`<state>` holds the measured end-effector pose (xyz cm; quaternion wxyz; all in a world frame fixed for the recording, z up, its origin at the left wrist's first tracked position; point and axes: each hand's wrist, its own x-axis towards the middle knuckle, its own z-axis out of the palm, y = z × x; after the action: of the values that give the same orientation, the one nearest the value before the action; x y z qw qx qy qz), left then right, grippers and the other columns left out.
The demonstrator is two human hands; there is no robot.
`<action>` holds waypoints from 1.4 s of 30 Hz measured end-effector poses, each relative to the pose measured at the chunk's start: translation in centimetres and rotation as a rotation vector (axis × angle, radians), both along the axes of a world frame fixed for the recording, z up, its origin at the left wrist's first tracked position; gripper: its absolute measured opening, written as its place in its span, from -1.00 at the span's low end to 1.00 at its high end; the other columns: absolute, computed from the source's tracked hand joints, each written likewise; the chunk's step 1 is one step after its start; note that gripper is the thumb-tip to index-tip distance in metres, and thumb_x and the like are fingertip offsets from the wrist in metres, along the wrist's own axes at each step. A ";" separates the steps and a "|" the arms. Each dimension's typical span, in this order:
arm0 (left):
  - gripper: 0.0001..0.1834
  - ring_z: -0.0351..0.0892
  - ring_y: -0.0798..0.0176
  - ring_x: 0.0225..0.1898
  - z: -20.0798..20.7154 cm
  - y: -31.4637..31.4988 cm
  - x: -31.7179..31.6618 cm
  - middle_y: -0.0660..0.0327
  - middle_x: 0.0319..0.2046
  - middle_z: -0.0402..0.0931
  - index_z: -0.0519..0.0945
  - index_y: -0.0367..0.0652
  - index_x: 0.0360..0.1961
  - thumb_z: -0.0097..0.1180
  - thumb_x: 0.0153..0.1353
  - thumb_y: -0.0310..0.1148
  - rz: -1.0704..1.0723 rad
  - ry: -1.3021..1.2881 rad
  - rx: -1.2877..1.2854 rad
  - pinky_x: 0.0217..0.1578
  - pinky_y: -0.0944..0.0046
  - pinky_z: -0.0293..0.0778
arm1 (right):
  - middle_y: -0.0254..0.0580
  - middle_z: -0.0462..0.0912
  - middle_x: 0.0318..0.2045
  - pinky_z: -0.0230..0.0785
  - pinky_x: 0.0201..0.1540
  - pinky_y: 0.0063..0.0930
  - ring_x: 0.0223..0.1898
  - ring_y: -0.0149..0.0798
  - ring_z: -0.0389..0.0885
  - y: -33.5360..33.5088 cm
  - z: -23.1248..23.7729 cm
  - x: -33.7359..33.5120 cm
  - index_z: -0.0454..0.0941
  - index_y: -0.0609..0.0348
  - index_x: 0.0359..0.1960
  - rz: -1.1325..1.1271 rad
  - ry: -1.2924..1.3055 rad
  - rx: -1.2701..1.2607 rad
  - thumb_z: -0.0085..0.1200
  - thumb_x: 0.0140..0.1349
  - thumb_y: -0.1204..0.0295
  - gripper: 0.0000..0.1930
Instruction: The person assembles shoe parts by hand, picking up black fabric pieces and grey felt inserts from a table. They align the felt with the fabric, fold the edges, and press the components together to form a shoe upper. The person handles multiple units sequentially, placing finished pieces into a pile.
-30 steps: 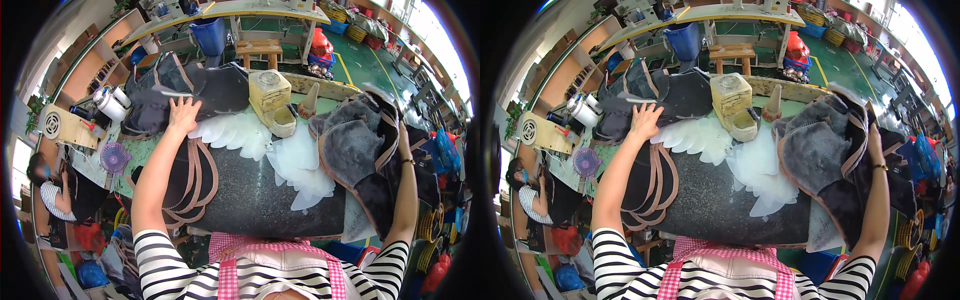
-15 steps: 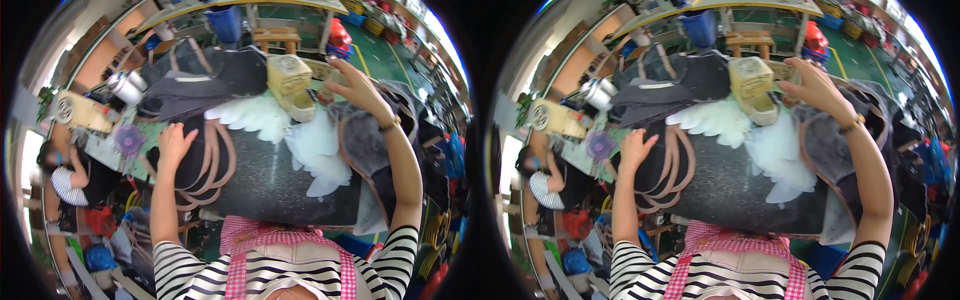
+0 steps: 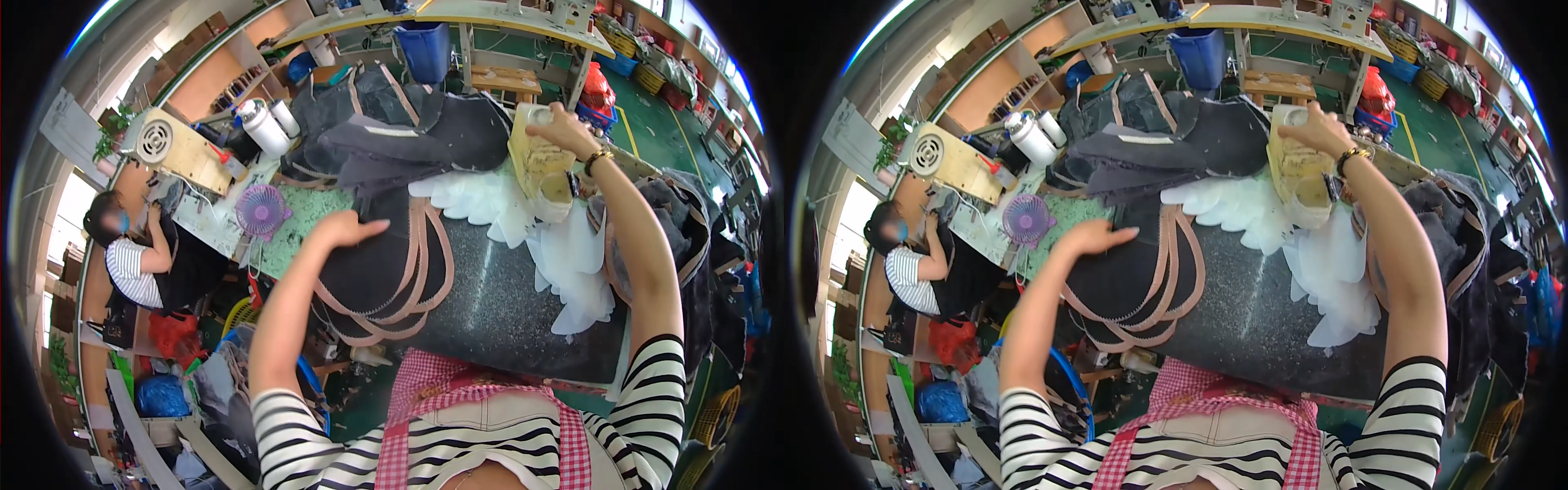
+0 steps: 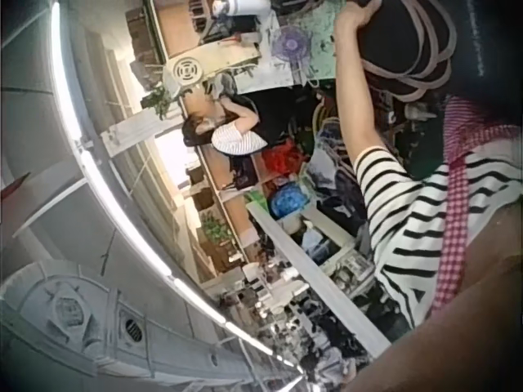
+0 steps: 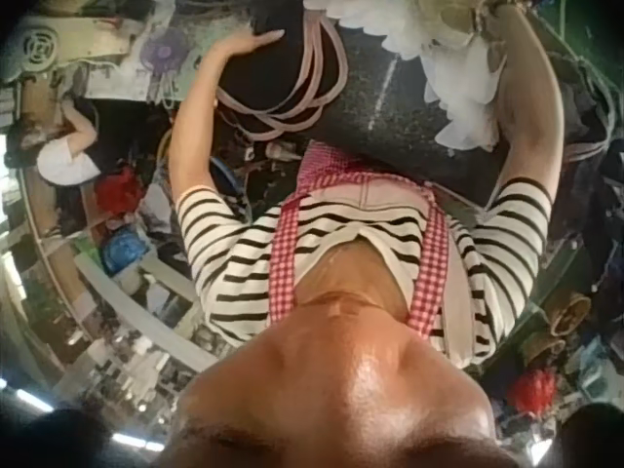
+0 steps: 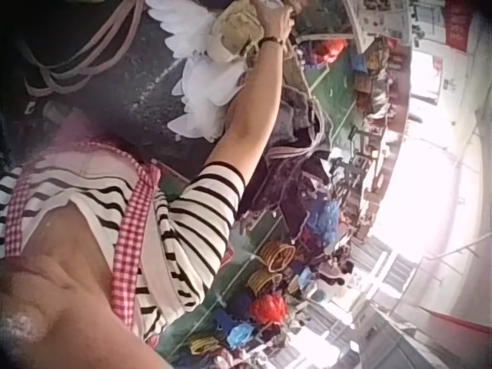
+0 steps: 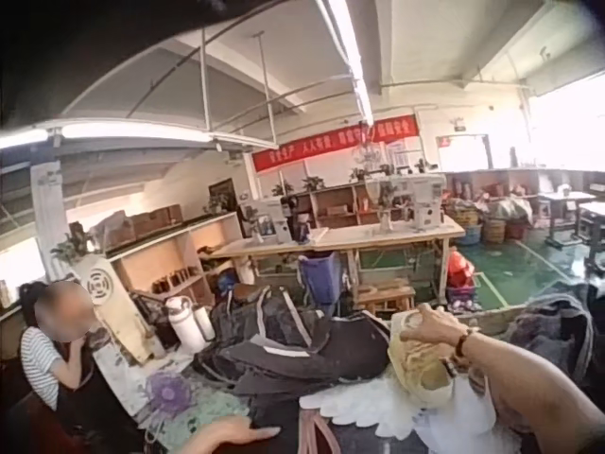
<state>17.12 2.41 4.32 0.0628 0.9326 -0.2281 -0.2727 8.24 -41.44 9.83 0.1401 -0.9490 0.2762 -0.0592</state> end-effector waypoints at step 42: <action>-0.19 0.60 -0.19 -0.16 3.6 -5.5 -10.9 -0.27 -0.26 0.57 0.55 -0.43 -0.17 0.11 0.07 0.30 -0.123 -0.106 0.067 -0.15 0.00 0.47 | 0.05 0.58 -0.05 0.49 -0.41 -0.59 -0.37 -0.33 0.68 3.8 -2.8 -24.7 0.37 0.33 0.15 -0.014 -0.382 1.060 -0.05 0.37 0.25 -0.55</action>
<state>6.18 -3.13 7.88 0.0024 0.9316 -0.2785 -0.2337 -16.45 -37.65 7.06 0.6448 -0.7194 0.2442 -0.0840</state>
